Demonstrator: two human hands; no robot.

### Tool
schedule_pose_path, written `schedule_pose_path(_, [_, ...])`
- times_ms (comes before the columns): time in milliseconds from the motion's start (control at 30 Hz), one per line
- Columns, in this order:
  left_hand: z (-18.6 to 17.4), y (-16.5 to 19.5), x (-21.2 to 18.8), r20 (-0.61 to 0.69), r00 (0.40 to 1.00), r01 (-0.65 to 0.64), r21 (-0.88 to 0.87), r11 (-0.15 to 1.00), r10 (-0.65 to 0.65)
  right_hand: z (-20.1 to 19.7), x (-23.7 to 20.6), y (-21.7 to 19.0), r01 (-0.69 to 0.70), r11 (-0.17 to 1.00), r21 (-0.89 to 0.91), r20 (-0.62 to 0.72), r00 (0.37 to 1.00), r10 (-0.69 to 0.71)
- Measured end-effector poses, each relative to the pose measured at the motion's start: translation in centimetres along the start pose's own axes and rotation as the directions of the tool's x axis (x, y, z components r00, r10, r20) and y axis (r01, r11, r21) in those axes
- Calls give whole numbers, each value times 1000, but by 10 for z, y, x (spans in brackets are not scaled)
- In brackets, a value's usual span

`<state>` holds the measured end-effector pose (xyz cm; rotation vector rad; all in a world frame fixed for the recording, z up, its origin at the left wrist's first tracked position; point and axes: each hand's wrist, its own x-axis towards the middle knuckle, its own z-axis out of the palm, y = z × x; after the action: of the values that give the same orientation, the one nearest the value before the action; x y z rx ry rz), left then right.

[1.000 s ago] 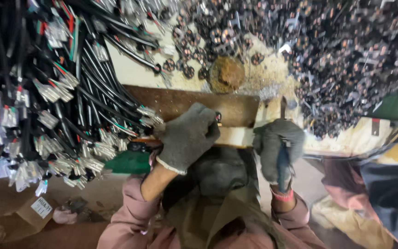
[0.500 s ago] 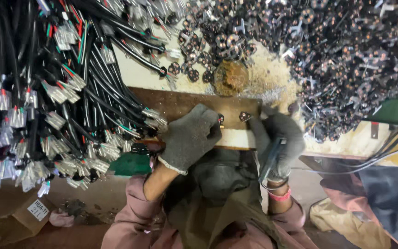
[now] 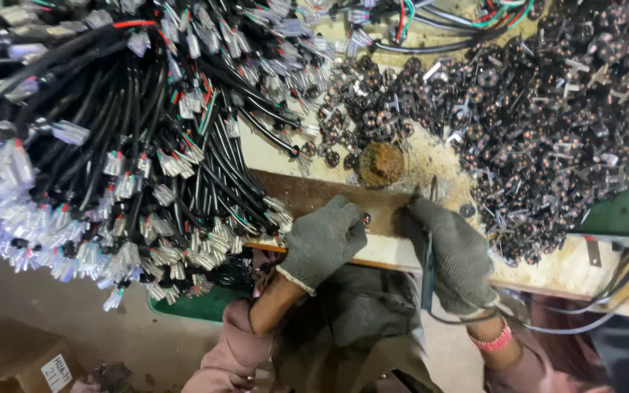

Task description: The person solders wire ends into clear plastic connectors at a workbench. They hold a wire in one gloved hand, apply a soldering iron to the connector with the other hand, and place finished connectors aside while taking new wires from the bundles on the bench.

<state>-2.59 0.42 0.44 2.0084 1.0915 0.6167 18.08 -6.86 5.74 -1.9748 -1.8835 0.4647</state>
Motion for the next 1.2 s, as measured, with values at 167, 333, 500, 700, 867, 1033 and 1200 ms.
schedule_pose_path(167, [-3,-1,-1,46,999,22,-12,1000,-22,20,9,-31,203,845,-495,297,953,-55])
schedule_pose_path(333, [-4,-2,4,74,997,-36,31,999,34,14,7,-16,-130,985,-109,347,924,161])
schedule_pose_path(500, [-2,-5,-4,-8,998,-65,24,998,66,34,-29,24,29,780,624,-293,935,200])
schedule_pose_path(700, [9,11,-6,36,998,-53,85,995,50,72,-101,28,-185,445,876,-126,803,582])
schedule_pose_path(867, [24,20,-2,152,988,-20,126,992,1,46,-89,25,-403,822,402,-15,895,446])
schedule_pose_path(1033, [22,17,-3,180,984,-16,34,999,9,51,-63,16,-158,903,400,-262,924,278])
schedule_pose_path(1200, [12,21,-10,164,986,-47,56,997,37,63,-45,3,-115,964,239,-206,964,166])
